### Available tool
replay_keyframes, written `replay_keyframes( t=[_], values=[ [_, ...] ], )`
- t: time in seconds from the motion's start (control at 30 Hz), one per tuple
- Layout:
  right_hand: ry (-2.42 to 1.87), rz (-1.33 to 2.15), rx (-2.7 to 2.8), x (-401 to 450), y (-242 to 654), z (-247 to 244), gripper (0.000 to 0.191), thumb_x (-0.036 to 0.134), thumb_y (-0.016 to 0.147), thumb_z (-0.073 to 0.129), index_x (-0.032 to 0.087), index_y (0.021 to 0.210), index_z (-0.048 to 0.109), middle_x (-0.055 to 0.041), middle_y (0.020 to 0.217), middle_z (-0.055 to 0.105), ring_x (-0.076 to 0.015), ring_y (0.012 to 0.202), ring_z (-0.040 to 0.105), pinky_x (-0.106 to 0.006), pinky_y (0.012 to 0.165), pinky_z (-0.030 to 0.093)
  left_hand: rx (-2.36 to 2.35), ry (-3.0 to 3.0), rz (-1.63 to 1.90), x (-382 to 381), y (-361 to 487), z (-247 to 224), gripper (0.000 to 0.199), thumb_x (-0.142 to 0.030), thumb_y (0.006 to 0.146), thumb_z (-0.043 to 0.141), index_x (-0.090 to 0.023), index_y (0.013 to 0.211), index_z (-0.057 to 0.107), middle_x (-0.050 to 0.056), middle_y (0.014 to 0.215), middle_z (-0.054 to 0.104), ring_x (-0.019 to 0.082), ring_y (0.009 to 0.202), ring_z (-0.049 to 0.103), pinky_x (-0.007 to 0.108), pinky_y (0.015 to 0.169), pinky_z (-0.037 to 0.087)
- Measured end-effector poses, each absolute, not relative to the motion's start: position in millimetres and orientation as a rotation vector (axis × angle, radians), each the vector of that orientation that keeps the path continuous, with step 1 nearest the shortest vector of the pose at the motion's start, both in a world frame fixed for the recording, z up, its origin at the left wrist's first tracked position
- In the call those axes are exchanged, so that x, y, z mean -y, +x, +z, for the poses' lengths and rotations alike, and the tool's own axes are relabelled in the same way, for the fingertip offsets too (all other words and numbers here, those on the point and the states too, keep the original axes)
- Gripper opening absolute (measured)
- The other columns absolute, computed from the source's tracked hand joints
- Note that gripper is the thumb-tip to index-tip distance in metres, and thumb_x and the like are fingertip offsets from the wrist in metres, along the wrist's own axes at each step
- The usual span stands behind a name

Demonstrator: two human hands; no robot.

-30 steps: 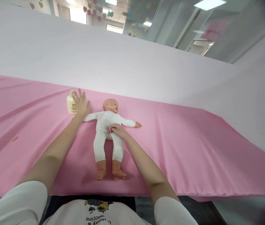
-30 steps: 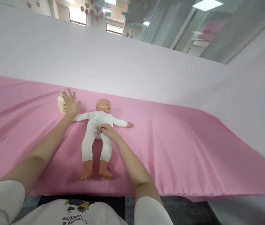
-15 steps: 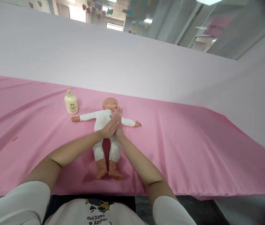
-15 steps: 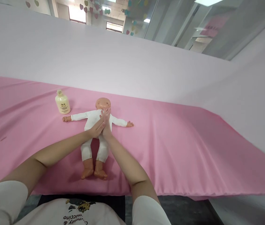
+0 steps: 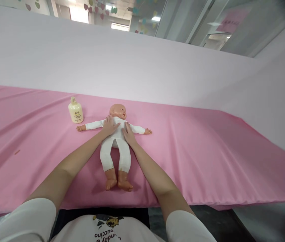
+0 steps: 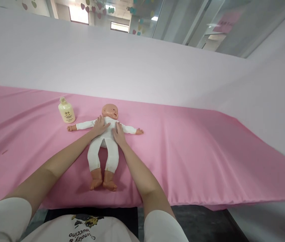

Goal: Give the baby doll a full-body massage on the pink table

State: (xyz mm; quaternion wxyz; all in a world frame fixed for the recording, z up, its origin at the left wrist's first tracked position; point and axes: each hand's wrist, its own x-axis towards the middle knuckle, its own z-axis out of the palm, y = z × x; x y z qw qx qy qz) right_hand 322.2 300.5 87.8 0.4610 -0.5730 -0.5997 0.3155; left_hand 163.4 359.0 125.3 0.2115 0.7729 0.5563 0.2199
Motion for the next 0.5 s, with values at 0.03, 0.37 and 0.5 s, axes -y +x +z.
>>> replay_keyframes(
  t=[0.03,0.37,0.5],
  values=[
    [-1.427,0.786,1.405,-302.2,323.9,83.6,0.076,0.060,0.091,0.051,0.019,0.154,0.043,-0.0102,0.172,0.023,-0.0252,0.163,0.011,-0.047,0.134,0.004,-1.619,2.106,0.594,-363.9,166.1,127.9,0.095,-0.061,0.098,0.048,0.004,0.160,0.017,0.032,0.169,0.009,0.043,0.160,0.009,0.055,0.128,0.011],
    [-1.324,0.763,1.204,-305.1,324.1,72.3,0.065,0.048,0.083,0.062,0.018,0.140,0.053,-0.0115,0.160,0.046,-0.0225,0.152,0.040,-0.041,0.132,0.022,-1.632,1.753,0.620,-410.1,167.7,147.2,0.082,-0.082,0.085,0.054,-0.009,0.122,0.064,0.027,0.132,0.067,0.043,0.130,0.060,0.046,0.108,0.044],
    [-1.151,0.969,1.049,-312.5,329.6,73.2,0.064,0.042,0.073,0.068,0.018,0.132,0.059,-0.0101,0.156,0.052,-0.0236,0.151,0.041,-0.042,0.131,0.027,-1.515,1.569,0.823,-406.1,167.6,150.3,0.082,-0.067,0.087,0.068,-0.008,0.140,0.049,0.028,0.143,0.059,0.040,0.134,0.058,0.045,0.109,0.046]
  ],
)
